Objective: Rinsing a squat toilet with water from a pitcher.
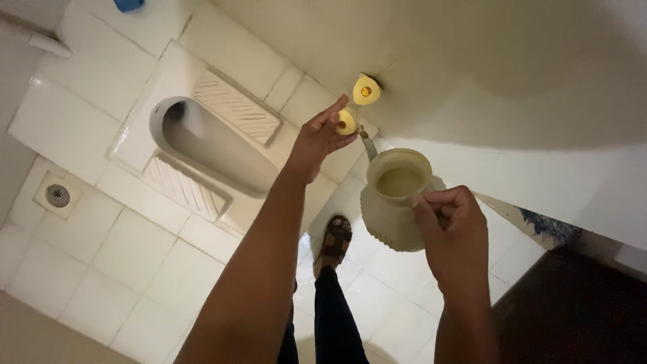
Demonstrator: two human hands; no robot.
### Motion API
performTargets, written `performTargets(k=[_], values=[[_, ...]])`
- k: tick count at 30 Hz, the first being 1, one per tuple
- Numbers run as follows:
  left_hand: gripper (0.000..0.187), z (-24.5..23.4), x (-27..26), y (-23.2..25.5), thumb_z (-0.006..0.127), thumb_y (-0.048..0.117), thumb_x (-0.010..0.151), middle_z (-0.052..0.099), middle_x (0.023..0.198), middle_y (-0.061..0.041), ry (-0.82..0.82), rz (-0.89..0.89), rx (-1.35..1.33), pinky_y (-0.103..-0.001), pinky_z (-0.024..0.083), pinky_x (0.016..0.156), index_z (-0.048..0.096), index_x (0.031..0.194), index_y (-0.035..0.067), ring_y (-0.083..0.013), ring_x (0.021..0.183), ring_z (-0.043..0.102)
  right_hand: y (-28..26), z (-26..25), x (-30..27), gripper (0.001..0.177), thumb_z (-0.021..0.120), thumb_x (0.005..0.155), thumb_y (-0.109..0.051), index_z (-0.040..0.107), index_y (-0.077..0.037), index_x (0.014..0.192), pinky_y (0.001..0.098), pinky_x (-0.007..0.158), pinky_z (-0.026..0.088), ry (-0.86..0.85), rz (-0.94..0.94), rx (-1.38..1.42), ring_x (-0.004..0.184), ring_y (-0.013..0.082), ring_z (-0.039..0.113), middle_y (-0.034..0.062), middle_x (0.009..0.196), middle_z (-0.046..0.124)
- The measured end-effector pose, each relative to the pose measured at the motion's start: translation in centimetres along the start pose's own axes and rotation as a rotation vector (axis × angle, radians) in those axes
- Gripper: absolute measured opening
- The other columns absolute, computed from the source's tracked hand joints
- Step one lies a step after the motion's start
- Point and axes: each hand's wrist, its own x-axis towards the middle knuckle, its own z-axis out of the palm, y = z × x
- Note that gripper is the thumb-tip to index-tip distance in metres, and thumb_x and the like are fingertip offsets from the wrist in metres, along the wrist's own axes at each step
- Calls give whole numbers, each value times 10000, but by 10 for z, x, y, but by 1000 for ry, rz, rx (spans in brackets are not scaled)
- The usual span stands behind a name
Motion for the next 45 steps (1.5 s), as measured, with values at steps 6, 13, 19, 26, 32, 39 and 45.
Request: performTargets(k=[6,13,19,26,32,39,45], values=[[715,-1,3,6,693,157,954,620,1375,-209,-19,-63,101,-406,575,1080,384,1594,83,-273,1203,692,-4,5,-4,262,753,943,-209,620,7,1010,281,698,571,-5,-5,44,794,127,691,101,886,740],[841,6,12,24,745,88,845,485,1568,-132,-76,64,708,-413,472,1107,346,1585,80,-260,1288,592,-7,0,-1,198,722,942,-175,630,-12,1008,256,688,589,18,-36,61,780,103,709,76,876,745],[872,22,40,5,715,519,975,579,1514,-113,234,-6,1024,-459,370,1130,291,1607,95,-241,1242,675,-33,-8,9,210,733,956,-154,602,7,991,256,698,563,90,-143,164,798,103,696,105,881,750],[465,25,65,-11,546,385,1024,781,1099,-109,349,199,875,-335,585,801,653,1380,105,-183,873,727,-40,-22,23,194,733,934,-158,621,-5,972,263,668,579,60,-94,45,774,111,721,104,857,753],[348,33,63,3,620,295,1024,768,873,-121,368,261,826,-317,571,705,744,1256,67,-179,724,721,-33,-29,30,170,712,928,-135,621,0,979,279,689,577,24,-161,88,783,119,718,94,877,753],[331,15,81,-21,526,308,1082,757,945,-84,335,407,1080,-305,574,628,757,1186,95,-163,694,715,-42,-23,19,179,734,930,-158,651,-6,973,278,693,554,58,-139,28,774,120,701,81,858,758],[502,30,62,6,555,471,1026,764,1035,-117,362,-6,492,-362,552,834,736,1298,90,-183,917,673,-45,-19,17,188,737,929,-170,638,-12,955,256,685,569,27,-129,74,789,94,711,79,872,744]])
